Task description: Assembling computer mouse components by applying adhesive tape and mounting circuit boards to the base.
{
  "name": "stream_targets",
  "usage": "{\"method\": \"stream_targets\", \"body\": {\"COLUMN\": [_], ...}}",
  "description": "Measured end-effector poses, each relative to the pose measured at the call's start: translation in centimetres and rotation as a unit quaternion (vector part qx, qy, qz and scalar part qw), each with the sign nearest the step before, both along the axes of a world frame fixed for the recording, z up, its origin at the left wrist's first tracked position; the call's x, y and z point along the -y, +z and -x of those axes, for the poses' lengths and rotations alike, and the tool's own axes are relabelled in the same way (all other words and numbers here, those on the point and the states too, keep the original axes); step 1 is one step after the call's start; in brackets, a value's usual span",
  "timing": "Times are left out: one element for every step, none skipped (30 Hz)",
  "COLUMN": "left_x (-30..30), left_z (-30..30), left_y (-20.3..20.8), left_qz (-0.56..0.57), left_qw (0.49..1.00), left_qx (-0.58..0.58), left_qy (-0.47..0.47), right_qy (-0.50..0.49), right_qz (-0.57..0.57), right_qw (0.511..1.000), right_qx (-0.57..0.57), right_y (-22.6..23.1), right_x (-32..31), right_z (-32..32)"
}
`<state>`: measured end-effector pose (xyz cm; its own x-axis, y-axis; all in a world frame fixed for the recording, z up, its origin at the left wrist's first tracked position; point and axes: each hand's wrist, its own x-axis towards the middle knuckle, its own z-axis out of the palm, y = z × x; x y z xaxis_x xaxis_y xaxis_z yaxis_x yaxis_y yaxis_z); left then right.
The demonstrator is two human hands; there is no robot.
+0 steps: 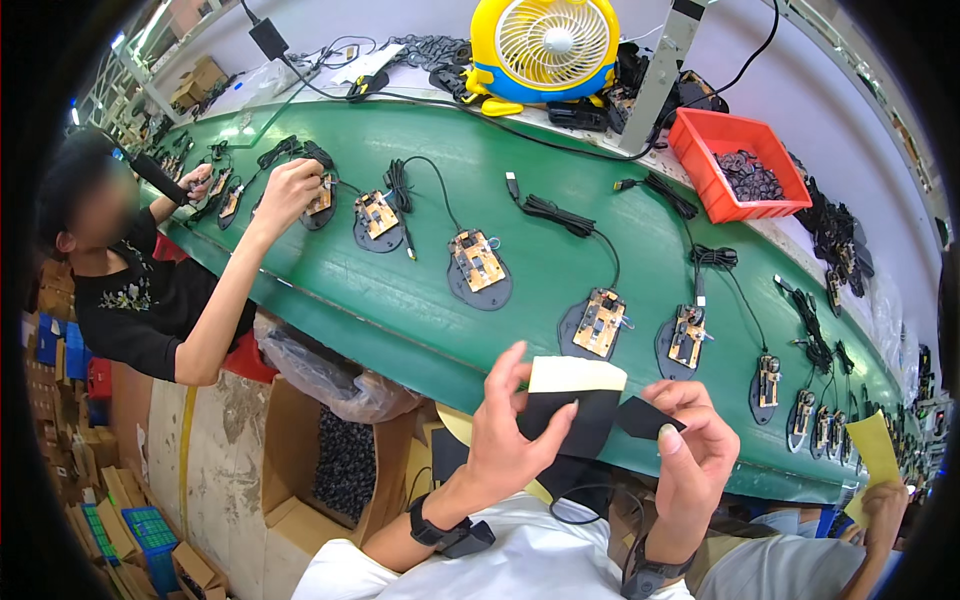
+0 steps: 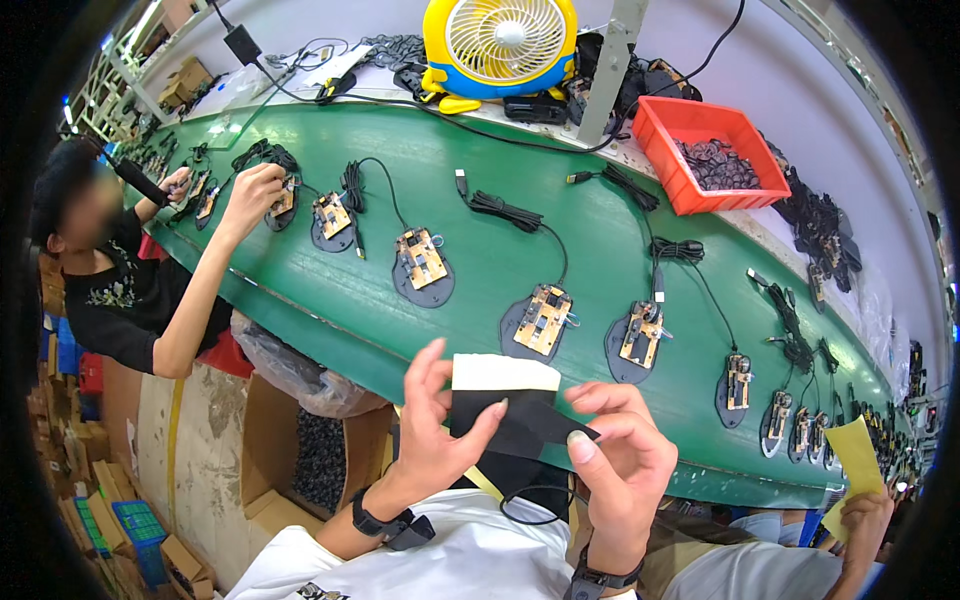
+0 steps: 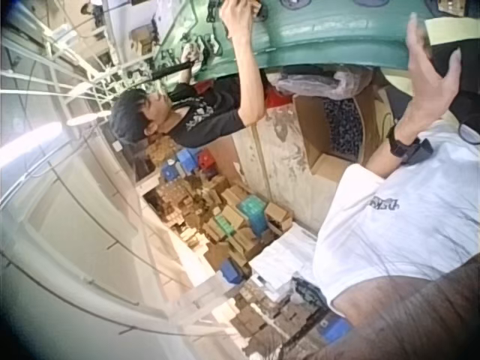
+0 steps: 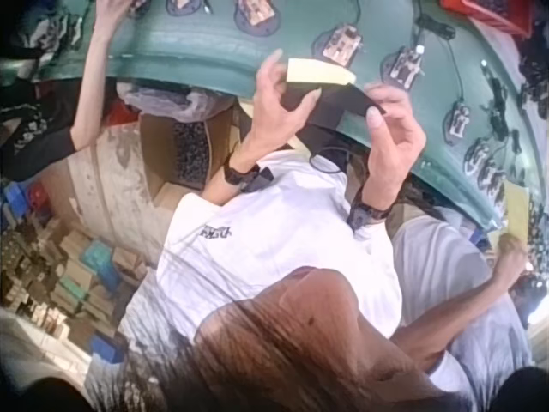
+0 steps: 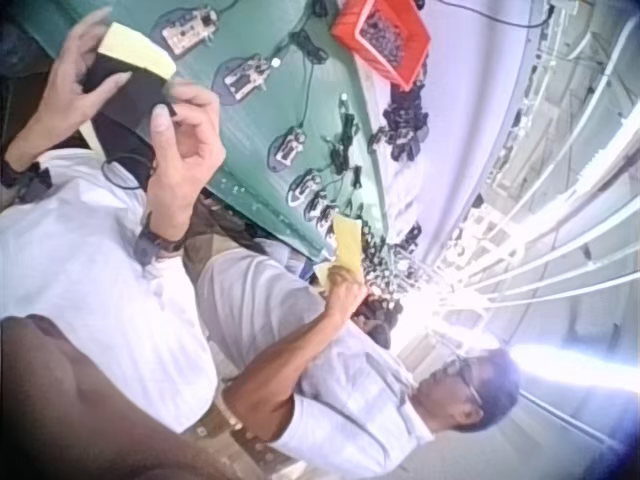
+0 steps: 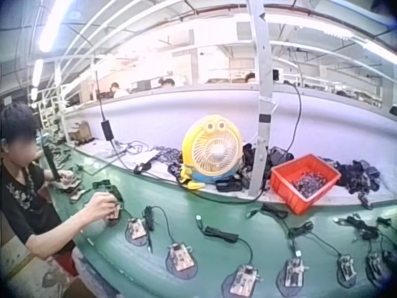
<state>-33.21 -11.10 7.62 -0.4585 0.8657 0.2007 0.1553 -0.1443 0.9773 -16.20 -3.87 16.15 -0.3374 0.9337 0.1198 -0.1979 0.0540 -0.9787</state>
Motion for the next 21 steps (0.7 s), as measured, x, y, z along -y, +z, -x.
{"method": "stream_targets", "body": {"left_x": [-0.1,-0.3,-1.0,-0.8,-0.4,0.0,0.3,0.4,0.4,0.4,0.3,0.3,0.2,0.0,0.2,0.2,0.1,0.2,0.3,0.4,0.6], "left_z": [0.5,0.9,1.2,1.6,2.3,2.9,3.4,3.4,3.3,3.4,3.9,4.0,3.9,4.0,4.9,5.2,5.4,5.6,5.9,6.3,6.7], "left_y": [-0.1,-0.2,0.2,0.1,-0.2,-0.5,-0.3,-0.3,-0.5,-0.6,-1.1,-1.0,-0.6,0.0,0.8,0.8,0.7,0.5,0.3,0.4,0.5], "left_qz": [-0.023,-0.043,-0.134,-0.133,-0.089,-0.044,0.022,0.023,0.034,0.043,0.044,0.043,0.036,0.029,0.064,0.063,0.022,-0.018,-0.013,-0.013,-0.005], "left_qw": [0.996,0.985,0.974,0.974,0.990,0.989,0.985,0.985,0.981,0.968,0.958,0.958,0.946,0.933,0.925,0.925,0.915,0.903,0.898,0.898,0.913], "left_qx": [-0.080,-0.160,-0.164,-0.164,-0.110,-0.053,-0.009,-0.008,0.089,0.186,0.219,0.220,0.263,0.306,0.293,0.295,0.300,0.304,0.286,0.287,0.224], "left_qy": [0.028,0.058,0.077,0.079,-0.026,-0.132,-0.172,-0.169,-0.166,-0.161,-0.182,-0.178,-0.183,-0.188,-0.234,-0.233,-0.269,-0.304,-0.333,-0.332,-0.342], "right_qy": [0.018,0.019,0.043,0.066,0.068,0.103,0.142,0.145,0.161,0.177,0.181,0.194,0.204,0.215,0.212,0.213,0.217,0.221,0.214,0.214,0.203], "right_qz": [0.020,0.020,0.030,0.041,0.041,0.031,0.022,0.024,0.051,0.078,0.079,0.101,0.121,0.142,0.143,0.143,0.169,0.196,0.205,0.206,0.200], "right_qw": [1.000,1.000,0.999,0.997,0.997,0.994,0.990,0.989,0.985,0.979,0.978,0.974,0.969,0.964,0.966,0.965,0.960,0.954,0.955,0.955,0.958], "right_qx": [-0.011,-0.010,-0.016,-0.021,-0.020,-0.013,-0.008,-0.007,-0.034,-0.061,-0.059,-0.061,-0.062,-0.063,-0.049,-0.047,-0.046,-0.045,-0.016,-0.014,-0.001], "right_y": [0.1,0.1,0.1,0.0,0.0,-0.1,-0.1,-0.1,-0.1,0.0,0.1,0.0,-0.2,-0.4,-0.7,-0.8,-0.9,-0.9,-0.8,-0.7,-0.6], "right_x": [-0.2,-0.3,-0.4,-0.4,-0.6,-0.8,-0.9,-0.9,-0.7,-0.6,-0.5,-0.4,-0.3,-0.2,-0.2,-0.2,-0.2,-0.3,-0.3,-0.3,-0.4], "right_z": [-0.1,-0.1,-0.1,-0.2,-0.2,-0.3,-0.2,0.1,0.4,0.8,1.0,1.3,1.4,1.5,1.7,1.8,2.0,2.1,2.2,2.5,2.9]}}
